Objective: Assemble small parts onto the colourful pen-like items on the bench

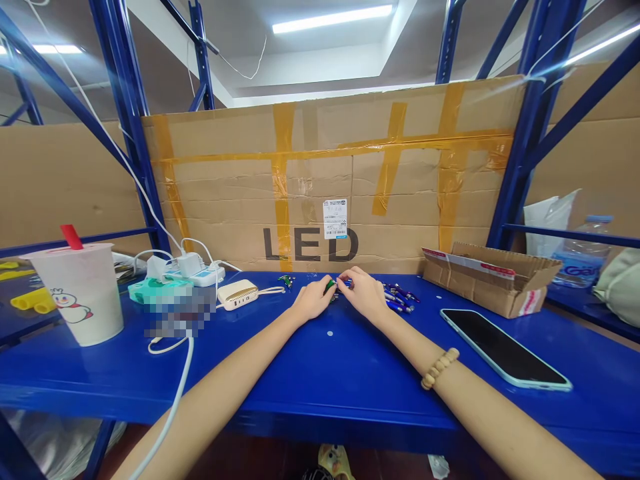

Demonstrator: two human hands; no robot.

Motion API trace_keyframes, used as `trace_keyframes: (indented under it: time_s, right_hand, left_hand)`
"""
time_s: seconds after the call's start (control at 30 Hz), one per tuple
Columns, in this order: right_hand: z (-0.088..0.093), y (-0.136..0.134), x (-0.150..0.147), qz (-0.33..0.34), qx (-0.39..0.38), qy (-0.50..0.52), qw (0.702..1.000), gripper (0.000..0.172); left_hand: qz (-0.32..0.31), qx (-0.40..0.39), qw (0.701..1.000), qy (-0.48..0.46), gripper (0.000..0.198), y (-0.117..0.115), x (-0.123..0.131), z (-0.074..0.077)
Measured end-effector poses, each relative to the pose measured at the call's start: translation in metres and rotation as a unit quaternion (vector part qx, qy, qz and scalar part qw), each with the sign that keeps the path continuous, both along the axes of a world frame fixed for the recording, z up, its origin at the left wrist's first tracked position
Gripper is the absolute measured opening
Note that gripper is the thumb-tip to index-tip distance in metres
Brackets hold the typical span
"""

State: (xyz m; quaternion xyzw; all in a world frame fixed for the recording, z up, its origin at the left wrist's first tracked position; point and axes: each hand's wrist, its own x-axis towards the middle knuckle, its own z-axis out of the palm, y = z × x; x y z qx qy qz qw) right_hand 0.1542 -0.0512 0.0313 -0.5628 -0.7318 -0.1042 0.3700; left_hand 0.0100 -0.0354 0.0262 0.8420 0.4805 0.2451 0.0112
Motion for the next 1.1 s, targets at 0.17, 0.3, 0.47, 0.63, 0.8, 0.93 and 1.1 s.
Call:
trace_keyframes:
  time_s: [0.17,0.3,0.47,0.63,0.8,0.93,1.1]
  right_hand:
    - [-0.0050,0.0054,0.0049,-0.062,-0.073,-0.058,0.994,0.019]
    - [-0.0057,0.0053,0.0071,-0.067,-0.133,-0.089,0.985,0.016]
    - [-0.0037,0.0037,0.0067,-0.063,-0.137,-0.097,0.984,0.018]
    - [-0.0043,0.0054,0.0073,-0.061,-0.143,-0.096,0.983,0.019]
    - [-0.0061,0.0078,0.0085,-0.040,-0.160,-0.099,0.981,0.020]
    - [-0.0061,0.0075,0.0084,-0.040,-0.157,-0.096,0.982,0.019]
    - [-0.0032,0.0045,0.0081,-0.044,-0.156,-0.093,0.982,0.017]
  left_hand:
    - [0.014,0.002,1.000,0.025,0.031,0.0012,0.0010,-0.0002]
    - [0.005,0.005,0.999,0.048,0.031,0.0020,0.0011,-0.0004]
    - [0.005,0.002,0.998,0.067,0.029,0.0028,0.0021,-0.0004]
    - [-0.002,0.005,0.997,0.081,0.029,0.0022,0.0030,0.0007]
    - [-0.004,-0.001,0.995,0.104,0.026,-0.0012,0.0041,0.0034]
    - [-0.017,0.002,0.993,0.116,0.024,-0.0019,0.0049,0.0040]
    - [-0.017,0.007,0.993,0.114,0.025,-0.0004,0.0047,0.0031]
